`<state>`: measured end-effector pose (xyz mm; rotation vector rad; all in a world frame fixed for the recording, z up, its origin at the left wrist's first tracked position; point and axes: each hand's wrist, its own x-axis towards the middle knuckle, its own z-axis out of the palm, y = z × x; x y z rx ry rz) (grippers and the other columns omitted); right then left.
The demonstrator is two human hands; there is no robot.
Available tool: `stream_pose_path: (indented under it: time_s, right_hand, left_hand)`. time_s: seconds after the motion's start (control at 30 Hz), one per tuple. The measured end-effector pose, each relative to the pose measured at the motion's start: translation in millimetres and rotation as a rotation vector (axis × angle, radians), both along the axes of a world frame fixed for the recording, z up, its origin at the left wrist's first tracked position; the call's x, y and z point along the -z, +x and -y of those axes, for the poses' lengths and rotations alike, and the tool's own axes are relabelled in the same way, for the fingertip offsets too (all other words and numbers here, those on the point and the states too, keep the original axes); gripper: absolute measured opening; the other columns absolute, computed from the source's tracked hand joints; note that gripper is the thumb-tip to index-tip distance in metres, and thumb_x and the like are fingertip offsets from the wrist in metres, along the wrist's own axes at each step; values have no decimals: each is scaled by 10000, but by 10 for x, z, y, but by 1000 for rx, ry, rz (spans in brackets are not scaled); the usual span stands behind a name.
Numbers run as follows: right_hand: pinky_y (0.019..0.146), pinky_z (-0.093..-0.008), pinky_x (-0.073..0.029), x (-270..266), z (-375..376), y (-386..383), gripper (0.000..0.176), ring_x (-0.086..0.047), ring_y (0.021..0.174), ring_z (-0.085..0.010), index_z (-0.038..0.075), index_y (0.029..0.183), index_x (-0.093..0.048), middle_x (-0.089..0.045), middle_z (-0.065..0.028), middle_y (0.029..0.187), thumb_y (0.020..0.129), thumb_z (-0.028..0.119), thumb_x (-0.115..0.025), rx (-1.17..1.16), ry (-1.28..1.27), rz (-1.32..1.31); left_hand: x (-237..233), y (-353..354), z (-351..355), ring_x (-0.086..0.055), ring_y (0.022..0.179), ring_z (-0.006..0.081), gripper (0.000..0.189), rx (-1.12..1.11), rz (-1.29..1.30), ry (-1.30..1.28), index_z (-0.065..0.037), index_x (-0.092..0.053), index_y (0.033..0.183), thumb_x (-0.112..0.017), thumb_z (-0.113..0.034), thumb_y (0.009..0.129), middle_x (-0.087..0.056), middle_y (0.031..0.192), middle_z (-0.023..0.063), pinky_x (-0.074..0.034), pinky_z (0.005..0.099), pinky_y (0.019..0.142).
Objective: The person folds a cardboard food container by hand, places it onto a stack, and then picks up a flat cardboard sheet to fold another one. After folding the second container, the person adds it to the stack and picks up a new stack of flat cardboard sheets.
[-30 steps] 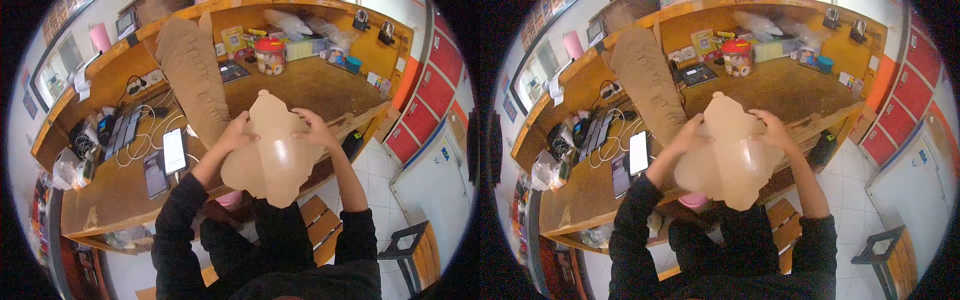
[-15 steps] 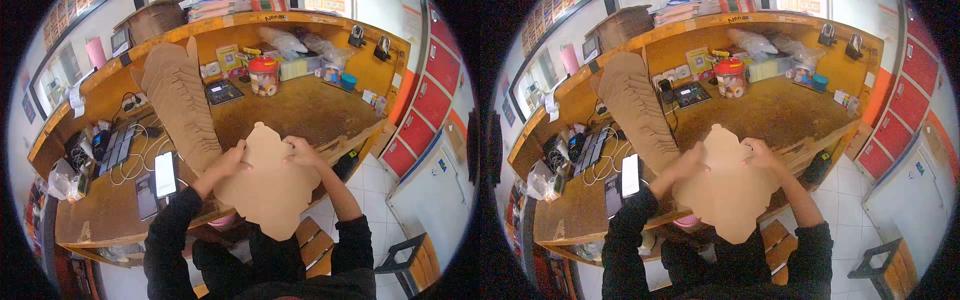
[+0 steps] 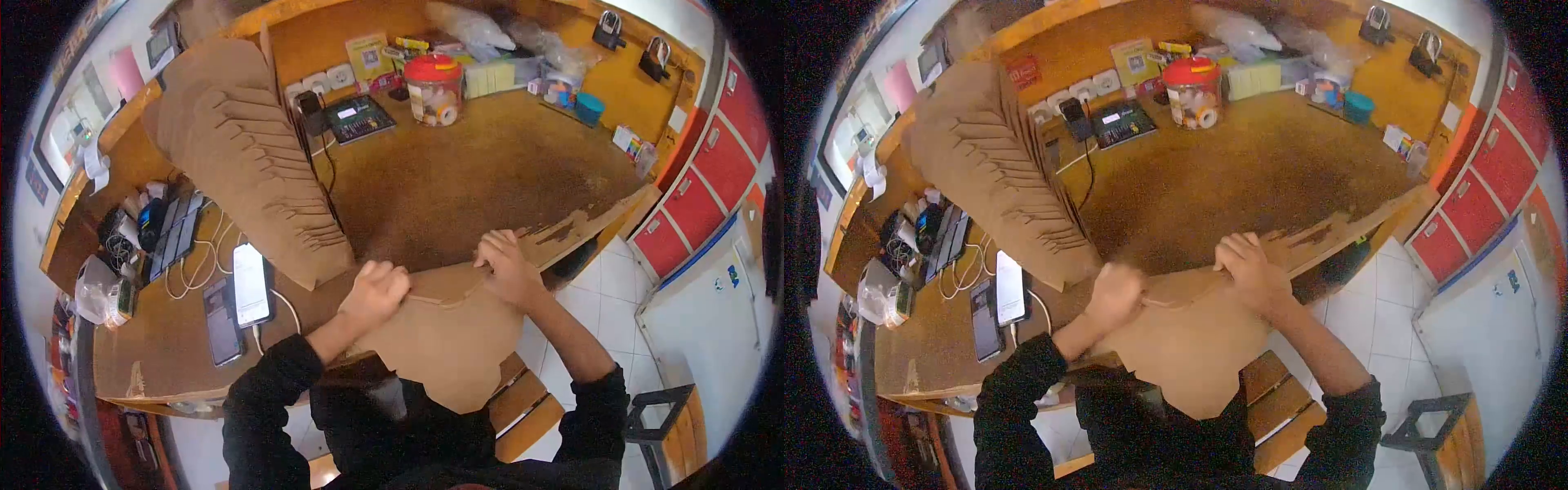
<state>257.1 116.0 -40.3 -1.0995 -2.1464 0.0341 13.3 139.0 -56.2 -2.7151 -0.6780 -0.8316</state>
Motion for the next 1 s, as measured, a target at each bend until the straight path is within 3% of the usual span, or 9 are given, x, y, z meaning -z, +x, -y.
stream_pose_path:
  time_s: [0.1,0.23,0.33,0.4,0.6,0.77,0.83,0.93,1.0]
  right_hand:
    - [691,-320,-315,-102,2,-16,190,-423,708,-232,31,724,-524,-406,-79,674,536,4,-522,-21,34,80]
    - [695,-315,-319,-101,-45,-14,316,-429,714,-218,52,857,-611,-408,-66,680,549,48,-535,-34,-33,210]
    - [684,-318,-335,-127,28,-42,254,-437,722,-206,61,818,-607,-409,-53,673,571,76,-549,-64,45,175]
    - [679,-316,-347,-102,87,-82,225,-442,730,-197,57,797,-603,-422,-45,676,582,89,-545,-21,28,198]
    - [662,-308,-384,-106,280,-222,160,-461,708,-179,47,754,-593,-467,-21,682,626,97,-511,122,228,389]
    - [720,-327,-383,38,382,-165,174,-449,827,-196,44,772,-589,-483,-34,798,663,142,-495,109,132,447]
    - [704,-336,-397,-41,325,-152,169,-462,847,-222,14,760,-592,-484,-58,795,679,123,-491,53,-133,241]
    - [699,-336,-409,-294,238,-121,187,-468,871,-245,-1,800,-582,-480,-83,810,691,114,-482,54,-329,327]
    - [709,-338,-401,-293,181,-105,265,-467,839,-251,8,889,-569,-480,-95,813,647,106,-524,43,-289,305]
  left_hand:
    - [-147,67,22,-474,666,235,209,-23,134,-129,-47,-488,775,-557,-75,580,-457,655,84,-357,332,602]
    - [-287,111,22,-475,657,223,316,-96,30,-204,-48,-533,871,-586,-84,561,-436,642,71,-364,335,599]
    - [-322,93,129,-472,651,225,426,-119,-71,-180,-48,-536,975,-598,-105,558,-438,664,70,-379,343,621]
    - [-271,64,237,-508,759,229,451,-175,-150,-170,-45,-521,1019,-572,-108,575,-513,809,74,-396,336,694]
    - [-311,115,435,-461,1028,293,540,-176,-153,-302,28,-437,1107,-542,-124,599,-448,1136,189,-357,344,873]
    - [-294,124,463,-476,1004,298,552,-172,-230,-269,71,-416,1102,-534,-143,607,-458,1105,215,-342,350,896]
    - [-331,125,409,-490,983,288,543,-174,-266,-236,76,-426,1087,-535,-150,605,-471,1088,208,-345,352,893]
    - [-354,132,233,-506,937,286,514,-131,-334,-309,47,-464,1052,-552,-178,598,-510,1025,179,-390,358,841]
    - [-393,208,122,-525,869,292,483,-295,-408,-614,-22,-524,1002,-604,-189,557,-529,977,158,-438,362,754]
